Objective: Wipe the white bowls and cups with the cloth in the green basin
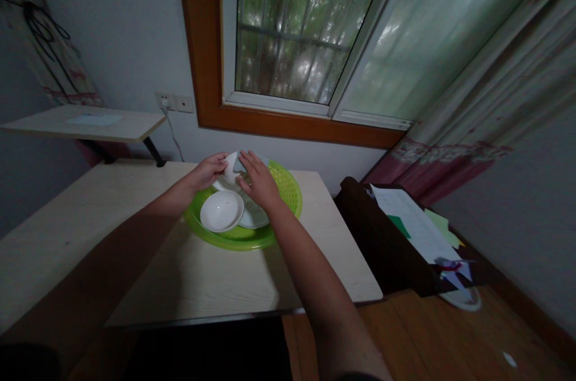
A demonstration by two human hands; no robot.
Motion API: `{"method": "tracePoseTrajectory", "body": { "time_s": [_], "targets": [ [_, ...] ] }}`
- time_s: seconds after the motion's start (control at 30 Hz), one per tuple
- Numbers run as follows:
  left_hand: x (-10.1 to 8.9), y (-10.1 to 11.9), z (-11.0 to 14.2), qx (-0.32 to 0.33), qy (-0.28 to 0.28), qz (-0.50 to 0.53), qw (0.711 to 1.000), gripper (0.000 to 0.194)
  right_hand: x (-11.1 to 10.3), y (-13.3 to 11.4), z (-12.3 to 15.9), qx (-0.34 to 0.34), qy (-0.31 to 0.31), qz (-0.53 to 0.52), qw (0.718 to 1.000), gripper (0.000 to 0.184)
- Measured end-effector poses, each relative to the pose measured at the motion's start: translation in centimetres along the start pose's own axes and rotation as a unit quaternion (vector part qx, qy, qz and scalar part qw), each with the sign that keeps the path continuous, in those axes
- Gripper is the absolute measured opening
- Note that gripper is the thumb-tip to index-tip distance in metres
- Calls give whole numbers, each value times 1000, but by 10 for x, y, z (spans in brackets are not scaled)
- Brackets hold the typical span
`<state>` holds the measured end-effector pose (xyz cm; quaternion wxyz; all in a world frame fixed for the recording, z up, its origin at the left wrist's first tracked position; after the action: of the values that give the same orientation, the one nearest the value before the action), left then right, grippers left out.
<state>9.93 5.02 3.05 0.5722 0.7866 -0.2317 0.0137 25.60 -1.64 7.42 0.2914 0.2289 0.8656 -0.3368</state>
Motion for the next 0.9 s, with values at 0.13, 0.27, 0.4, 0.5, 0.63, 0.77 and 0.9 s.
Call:
{"method": "tracePoseTrajectory", "body": {
  "time_s": [0.13, 0.27, 0.4, 0.5, 0.63, 0.77, 0.9],
  "targets": [
    [-7, 1, -2, 8, 24, 13, 1000, 32, -7, 38, -2, 124, 45, -74, 988, 73],
    [-9, 7, -3, 37, 41, 22, 998, 29, -5, 63, 1, 228, 45, -148, 961, 68],
    [-6, 8, -2, 30, 33, 34, 998, 29, -1, 65, 3, 250, 36, -231, 940, 72],
    [-3, 7, -1, 19, 24, 48, 998, 32, -3, 65, 3, 259, 44, -258, 930, 76],
    [1, 8, -1, 17, 20, 69, 997, 39, -6, 67, 6, 279, 58, -268, 920, 79],
    [9, 11, 4, 28, 2, 30, 999, 52, -8, 71, 7, 287, 74, -268, 917, 81],
    [20, 15, 7, 64, -33, -31, 997, 73, -7, 77, 6, 281, 92, -243, 924, 82]
  ]
}}
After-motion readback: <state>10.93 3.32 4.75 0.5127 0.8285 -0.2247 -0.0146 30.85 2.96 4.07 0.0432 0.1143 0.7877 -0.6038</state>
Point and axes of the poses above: each hand's wrist, its own z-axis away from the middle knuckle, its own x-axis out of the palm, y = z × x, the point moved 8 cm from there along -z, towards the middle knuckle, and after that the axes turned 13 degrees about x, right-handed, at the moved point
